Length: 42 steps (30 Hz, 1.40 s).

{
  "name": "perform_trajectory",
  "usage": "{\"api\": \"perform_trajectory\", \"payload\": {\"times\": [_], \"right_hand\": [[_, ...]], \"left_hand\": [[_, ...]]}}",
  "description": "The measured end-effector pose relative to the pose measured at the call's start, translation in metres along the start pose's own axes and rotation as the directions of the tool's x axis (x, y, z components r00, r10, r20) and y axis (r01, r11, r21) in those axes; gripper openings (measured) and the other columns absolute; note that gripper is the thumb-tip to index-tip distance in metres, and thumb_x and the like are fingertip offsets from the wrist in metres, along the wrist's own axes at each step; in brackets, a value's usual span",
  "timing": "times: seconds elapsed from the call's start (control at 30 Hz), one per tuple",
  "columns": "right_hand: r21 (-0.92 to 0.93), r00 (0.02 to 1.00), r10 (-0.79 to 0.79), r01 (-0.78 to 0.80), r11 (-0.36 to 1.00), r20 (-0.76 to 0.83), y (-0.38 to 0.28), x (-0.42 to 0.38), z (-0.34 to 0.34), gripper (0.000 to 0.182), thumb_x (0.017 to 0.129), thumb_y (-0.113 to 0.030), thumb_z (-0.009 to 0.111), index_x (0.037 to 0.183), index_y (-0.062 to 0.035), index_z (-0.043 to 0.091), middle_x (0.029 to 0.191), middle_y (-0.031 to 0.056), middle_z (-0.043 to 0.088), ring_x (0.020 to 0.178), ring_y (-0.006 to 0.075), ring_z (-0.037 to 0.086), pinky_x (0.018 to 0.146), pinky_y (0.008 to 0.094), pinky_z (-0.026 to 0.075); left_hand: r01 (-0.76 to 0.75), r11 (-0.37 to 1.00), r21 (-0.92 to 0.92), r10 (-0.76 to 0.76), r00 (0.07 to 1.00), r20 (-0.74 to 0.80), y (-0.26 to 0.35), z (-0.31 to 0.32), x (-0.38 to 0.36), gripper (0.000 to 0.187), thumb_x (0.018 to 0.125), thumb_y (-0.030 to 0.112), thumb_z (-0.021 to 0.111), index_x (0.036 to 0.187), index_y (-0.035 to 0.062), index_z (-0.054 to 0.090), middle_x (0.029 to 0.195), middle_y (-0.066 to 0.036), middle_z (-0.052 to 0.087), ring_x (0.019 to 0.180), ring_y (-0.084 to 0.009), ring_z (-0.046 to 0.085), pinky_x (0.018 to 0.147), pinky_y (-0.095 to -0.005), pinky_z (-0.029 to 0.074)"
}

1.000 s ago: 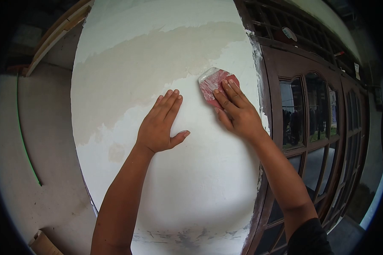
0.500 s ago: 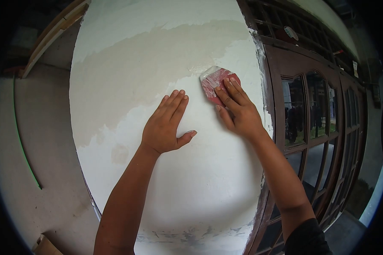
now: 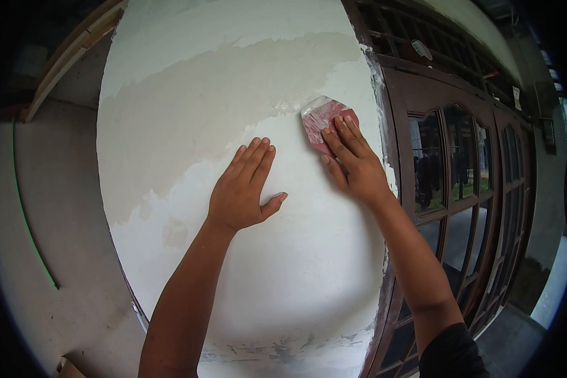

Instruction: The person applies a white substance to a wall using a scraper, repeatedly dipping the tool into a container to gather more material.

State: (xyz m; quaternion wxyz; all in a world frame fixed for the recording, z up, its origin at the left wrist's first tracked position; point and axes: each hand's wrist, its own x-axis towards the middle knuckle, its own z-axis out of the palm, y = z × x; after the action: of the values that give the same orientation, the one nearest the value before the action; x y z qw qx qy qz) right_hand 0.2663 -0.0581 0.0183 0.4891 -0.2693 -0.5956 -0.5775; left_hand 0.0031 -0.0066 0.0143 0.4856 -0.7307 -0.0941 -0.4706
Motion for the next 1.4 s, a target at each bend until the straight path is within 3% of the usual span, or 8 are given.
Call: {"api": "perform_trajectory", "payload": {"times": [0.17, 0.23, 0.47, 0.7, 0.97, 1.17, 1.4], "right_hand": [[0.013, 0.997, -0.041, 0.042, 0.999, -0.068, -0.006, 0.047, 0.019, 0.045, 0.092, -0.021, 0.070, 0.134, -0.0071, 0.064, 0.142, 0.0223, 0.057, 0.138, 0.0374, 0.049, 0.112, 0.0433, 0.044], [0.045, 0.999, -0.037, 0.036, 0.998, 0.014, -0.008, 0.049, 0.030, 0.044, 0.092, -0.022, 0.069, 0.134, -0.0070, 0.064, 0.141, 0.0224, 0.057, 0.138, 0.0371, 0.049, 0.112, 0.0431, 0.044], [-0.002, 1.000, -0.008, 0.008, 1.000, 0.028, -0.014, -0.010, 0.004, 0.045, 0.092, -0.023, 0.070, 0.134, -0.0075, 0.064, 0.142, 0.0214, 0.056, 0.137, 0.0359, 0.050, 0.111, 0.0432, 0.045], [0.049, 0.999, -0.034, 0.035, 0.998, -0.037, -0.021, 0.047, 0.027, 0.044, 0.095, -0.025, 0.067, 0.135, -0.0075, 0.063, 0.144, 0.0212, 0.055, 0.139, 0.0359, 0.048, 0.113, 0.0419, 0.043], [-0.004, 0.998, -0.002, 0.002, 1.000, 0.069, -0.023, 0.002, 0.012, 0.043, 0.093, -0.024, 0.069, 0.134, -0.0084, 0.065, 0.143, 0.0205, 0.056, 0.138, 0.0341, 0.050, 0.112, 0.0416, 0.045], [0.008, 0.998, -0.036, 0.037, 0.999, -0.044, -0.020, 0.034, 0.016, 0.043, 0.092, -0.021, 0.071, 0.133, -0.0081, 0.065, 0.143, 0.0196, 0.057, 0.138, 0.0344, 0.050, 0.112, 0.0421, 0.044], [-0.001, 0.999, -0.007, 0.007, 1.000, 0.049, -0.026, 0.012, 0.021, 0.043, 0.093, -0.023, 0.070, 0.133, -0.0082, 0.064, 0.142, 0.0183, 0.057, 0.137, 0.0336, 0.051, 0.112, 0.0414, 0.045]], "left_hand": [[0.014, 0.998, -0.066, -0.013, 1.000, 0.006, -0.002, 0.002, -0.002, 0.076, 0.084, 0.032, 0.071, 0.144, -0.0068, 0.046, 0.151, -0.023, 0.046, 0.143, -0.0378, 0.043, 0.119, -0.0492, 0.034], [0.011, 0.998, -0.061, -0.010, 1.000, 0.007, -0.002, 0.001, -0.002, 0.076, 0.084, 0.031, 0.072, 0.144, -0.0069, 0.046, 0.151, -0.023, 0.046, 0.143, -0.0378, 0.043, 0.118, -0.0492, 0.034], [0.015, 0.997, -0.069, -0.017, 0.999, -0.036, 0.000, 0.002, -0.001, 0.074, 0.084, 0.030, 0.073, 0.143, -0.0070, 0.047, 0.150, -0.023, 0.047, 0.142, -0.0379, 0.043, 0.118, -0.0491, 0.035], [-0.002, 0.998, -0.062, -0.001, 0.999, -0.035, -0.002, 0.003, -0.002, 0.072, 0.085, 0.030, 0.072, 0.141, -0.0074, 0.049, 0.148, -0.024, 0.049, 0.141, -0.0379, 0.045, 0.118, -0.0492, 0.036], [-0.003, 0.997, -0.074, -0.001, 0.999, -0.050, -0.002, 0.004, -0.003, 0.070, 0.085, 0.031, 0.072, 0.140, -0.0071, 0.050, 0.146, -0.023, 0.051, 0.140, -0.0371, 0.046, 0.117, -0.0488, 0.037], [-0.003, 0.998, -0.070, -0.001, 0.998, -0.061, -0.003, 0.005, -0.004, 0.069, 0.084, 0.029, 0.072, 0.139, -0.0069, 0.051, 0.146, -0.023, 0.051, 0.139, -0.0370, 0.047, 0.117, -0.0486, 0.037], [-0.011, 0.996, -0.086, 0.005, 0.997, -0.071, -0.004, 0.004, -0.004, 0.068, 0.084, 0.028, 0.073, 0.138, -0.0069, 0.052, 0.145, -0.023, 0.052, 0.138, -0.0374, 0.048, 0.117, -0.0485, 0.038]]}}
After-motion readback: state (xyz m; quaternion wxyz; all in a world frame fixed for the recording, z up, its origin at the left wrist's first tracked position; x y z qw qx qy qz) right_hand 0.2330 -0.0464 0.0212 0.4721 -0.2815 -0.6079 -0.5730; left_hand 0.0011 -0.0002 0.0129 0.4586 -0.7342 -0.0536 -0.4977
